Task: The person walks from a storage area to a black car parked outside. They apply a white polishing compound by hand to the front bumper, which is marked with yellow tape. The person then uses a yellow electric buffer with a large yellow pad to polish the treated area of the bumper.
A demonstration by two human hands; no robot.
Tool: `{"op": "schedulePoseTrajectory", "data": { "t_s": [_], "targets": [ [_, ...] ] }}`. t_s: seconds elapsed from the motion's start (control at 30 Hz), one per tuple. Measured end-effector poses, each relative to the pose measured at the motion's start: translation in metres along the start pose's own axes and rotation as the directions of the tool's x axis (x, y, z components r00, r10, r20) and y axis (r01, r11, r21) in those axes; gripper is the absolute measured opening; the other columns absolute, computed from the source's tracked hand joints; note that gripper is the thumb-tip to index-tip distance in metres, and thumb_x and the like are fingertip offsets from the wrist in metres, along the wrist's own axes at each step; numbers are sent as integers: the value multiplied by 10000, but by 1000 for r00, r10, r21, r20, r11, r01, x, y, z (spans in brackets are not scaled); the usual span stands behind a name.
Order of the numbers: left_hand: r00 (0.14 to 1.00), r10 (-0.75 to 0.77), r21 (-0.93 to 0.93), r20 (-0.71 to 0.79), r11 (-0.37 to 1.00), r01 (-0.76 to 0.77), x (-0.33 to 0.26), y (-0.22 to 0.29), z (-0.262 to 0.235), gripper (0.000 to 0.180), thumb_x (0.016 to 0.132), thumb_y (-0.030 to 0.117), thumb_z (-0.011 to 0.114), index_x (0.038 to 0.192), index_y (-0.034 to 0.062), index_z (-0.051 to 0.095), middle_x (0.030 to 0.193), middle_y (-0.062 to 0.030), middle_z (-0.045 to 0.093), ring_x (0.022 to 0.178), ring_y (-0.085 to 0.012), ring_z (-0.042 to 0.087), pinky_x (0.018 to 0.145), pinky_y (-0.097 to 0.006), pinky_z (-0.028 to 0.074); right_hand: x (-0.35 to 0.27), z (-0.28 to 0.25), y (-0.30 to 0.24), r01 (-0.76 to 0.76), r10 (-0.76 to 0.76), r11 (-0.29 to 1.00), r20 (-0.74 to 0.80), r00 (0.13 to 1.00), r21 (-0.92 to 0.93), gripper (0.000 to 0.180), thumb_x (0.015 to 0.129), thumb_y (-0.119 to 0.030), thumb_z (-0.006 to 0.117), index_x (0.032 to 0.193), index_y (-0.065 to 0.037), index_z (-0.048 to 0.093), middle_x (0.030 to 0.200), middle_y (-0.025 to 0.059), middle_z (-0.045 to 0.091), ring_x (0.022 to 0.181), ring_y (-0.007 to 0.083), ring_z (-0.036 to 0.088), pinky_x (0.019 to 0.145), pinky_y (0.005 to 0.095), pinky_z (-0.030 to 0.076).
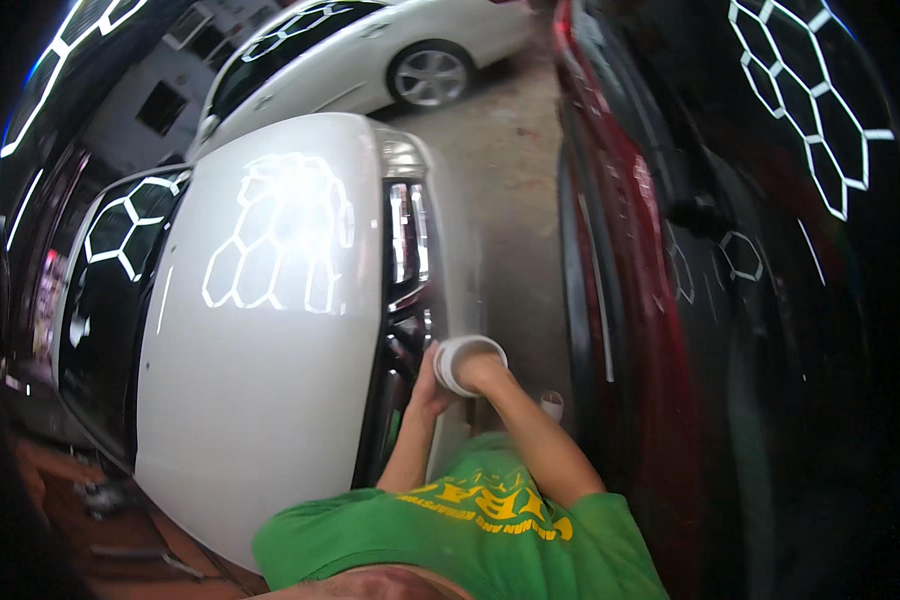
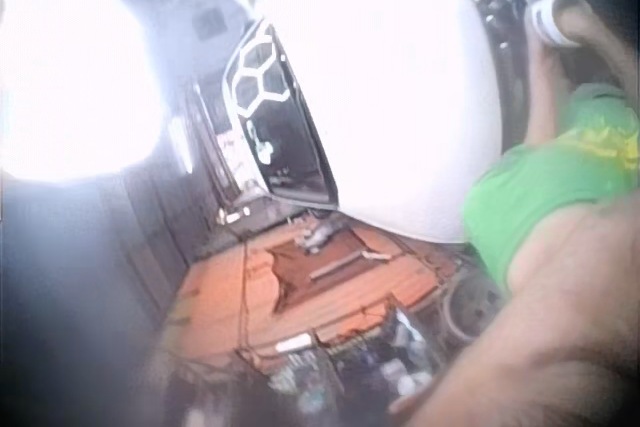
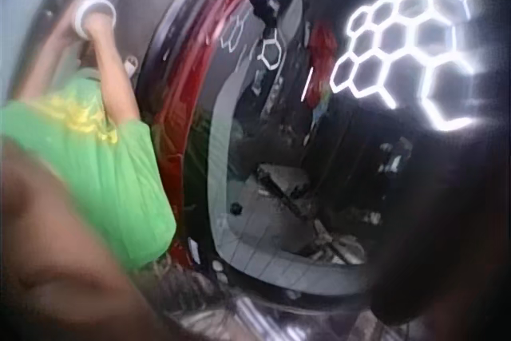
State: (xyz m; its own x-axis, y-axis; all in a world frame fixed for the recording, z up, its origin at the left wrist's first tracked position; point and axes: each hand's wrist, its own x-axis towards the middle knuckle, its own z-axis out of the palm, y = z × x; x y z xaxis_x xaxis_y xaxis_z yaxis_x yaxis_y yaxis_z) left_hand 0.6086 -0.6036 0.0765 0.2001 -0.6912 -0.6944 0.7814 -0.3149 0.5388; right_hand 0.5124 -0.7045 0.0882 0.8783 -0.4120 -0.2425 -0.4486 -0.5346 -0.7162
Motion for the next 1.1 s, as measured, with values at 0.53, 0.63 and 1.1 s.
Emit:
{"op": "schedulePoseTrajectory", "data": {
  "t_s": [0.53, 0.63, 1.1],
  "targets": [
    [956, -34, 436, 293, 894, -102, 217, 125, 166, 578, 890, 648, 449, 1127, 146, 608, 1064, -72, 658, 986, -238, 618, 920, -531, 457, 89, -206, 77, -295, 291, 954, -394, 872, 52, 315, 879, -259, 510, 1094, -71, 644, 1159, 183, 629, 1049, 359, 599, 894, 403, 479],
    [946, -123, 406, 300, 914, -9, 267, 152, 179, 554, 896, 631, 457, 1123, 150, 612, 1053, -75, 660, 983, -237, 619, 901, -537, 464, 133, -218, 122, -252, 242, 968, -355, 903, 20, 343, 853, -235, 550, 1154, -84, 615, 1221, 158, 598, 1122, 317, 567, 950, 377, 449],
    [972, -235, 317, -4, 922, 224, 439, 253, 187, 646, 843, 691, 479, 1251, 195, 554, 1223, -94, 597, 1114, -332, 560, 952, -602, 397, 323, -323, 200, -304, 300, 951, 76, 951, 54, 305, 832, -176, 608, 1129, -109, 607, 1134, 111, 633, 1002, 244, 600, 896, 357, 469]
  ]
}}
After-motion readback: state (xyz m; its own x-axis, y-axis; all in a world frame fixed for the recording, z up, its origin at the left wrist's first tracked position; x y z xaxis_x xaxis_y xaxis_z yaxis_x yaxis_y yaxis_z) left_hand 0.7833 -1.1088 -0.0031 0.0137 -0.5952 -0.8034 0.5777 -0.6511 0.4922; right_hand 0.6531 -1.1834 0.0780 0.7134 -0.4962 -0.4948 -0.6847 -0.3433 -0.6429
